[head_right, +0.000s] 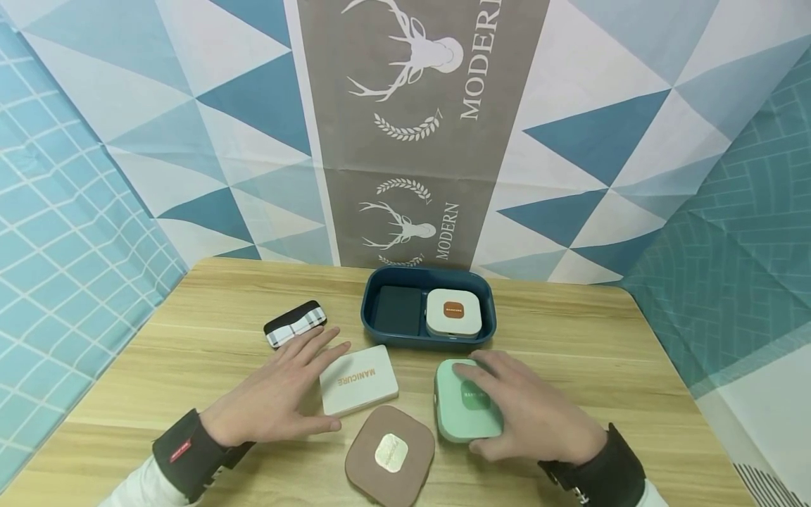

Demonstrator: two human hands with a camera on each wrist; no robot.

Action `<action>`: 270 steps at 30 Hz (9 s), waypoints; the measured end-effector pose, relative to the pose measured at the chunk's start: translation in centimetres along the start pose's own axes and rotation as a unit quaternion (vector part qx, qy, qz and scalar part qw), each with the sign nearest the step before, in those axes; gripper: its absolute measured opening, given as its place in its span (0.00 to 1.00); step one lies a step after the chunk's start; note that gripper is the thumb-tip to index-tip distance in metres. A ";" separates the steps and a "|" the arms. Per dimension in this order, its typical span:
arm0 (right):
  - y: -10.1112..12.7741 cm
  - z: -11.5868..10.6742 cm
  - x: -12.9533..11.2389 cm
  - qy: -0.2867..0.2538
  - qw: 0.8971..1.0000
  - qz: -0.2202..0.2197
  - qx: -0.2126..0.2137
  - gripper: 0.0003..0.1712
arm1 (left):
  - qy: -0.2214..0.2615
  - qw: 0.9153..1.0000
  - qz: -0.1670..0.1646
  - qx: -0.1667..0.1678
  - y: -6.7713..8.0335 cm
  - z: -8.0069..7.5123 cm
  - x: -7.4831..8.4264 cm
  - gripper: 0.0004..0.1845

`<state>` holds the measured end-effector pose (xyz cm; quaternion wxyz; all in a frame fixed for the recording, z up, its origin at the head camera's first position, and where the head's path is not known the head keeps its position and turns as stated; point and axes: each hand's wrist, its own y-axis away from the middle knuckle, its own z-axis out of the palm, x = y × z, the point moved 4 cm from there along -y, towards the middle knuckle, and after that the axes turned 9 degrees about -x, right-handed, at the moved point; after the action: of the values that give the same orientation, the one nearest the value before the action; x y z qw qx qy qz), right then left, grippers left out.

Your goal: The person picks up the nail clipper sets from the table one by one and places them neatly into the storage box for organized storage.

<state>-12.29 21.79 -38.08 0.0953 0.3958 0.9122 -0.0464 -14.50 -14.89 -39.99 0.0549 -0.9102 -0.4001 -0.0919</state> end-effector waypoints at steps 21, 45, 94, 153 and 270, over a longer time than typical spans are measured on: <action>-1.5 -2.8 0.4 0.008 1.000 -0.004 0.027 0.59 | 0.005 1.000 -0.003 -0.004 0.0 0.0 0.0 0.58; -3.2 -4.4 1.7 0.006 1.000 0.010 0.021 0.58 | 0.004 1.000 0.000 -0.001 0.1 0.0 0.0 0.57; -10.2 -4.7 7.4 -0.017 1.000 0.002 0.011 0.54 | -0.004 1.000 0.009 0.013 0.2 0.1 0.2 0.57; -13.9 -2.4 10.0 -0.028 0.997 0.046 -0.063 0.51 | -0.004 1.000 0.006 0.006 0.1 0.0 0.1 0.57; -6.1 -5.0 5.5 -0.029 0.998 0.021 0.048 0.60 | -0.004 1.000 0.003 0.008 0.2 -0.1 0.3 0.57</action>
<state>-21.16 22.33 -34.29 0.1034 0.4175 0.8972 -0.0999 -14.23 -14.84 -39.81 0.0609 -0.9111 -0.3986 -0.0854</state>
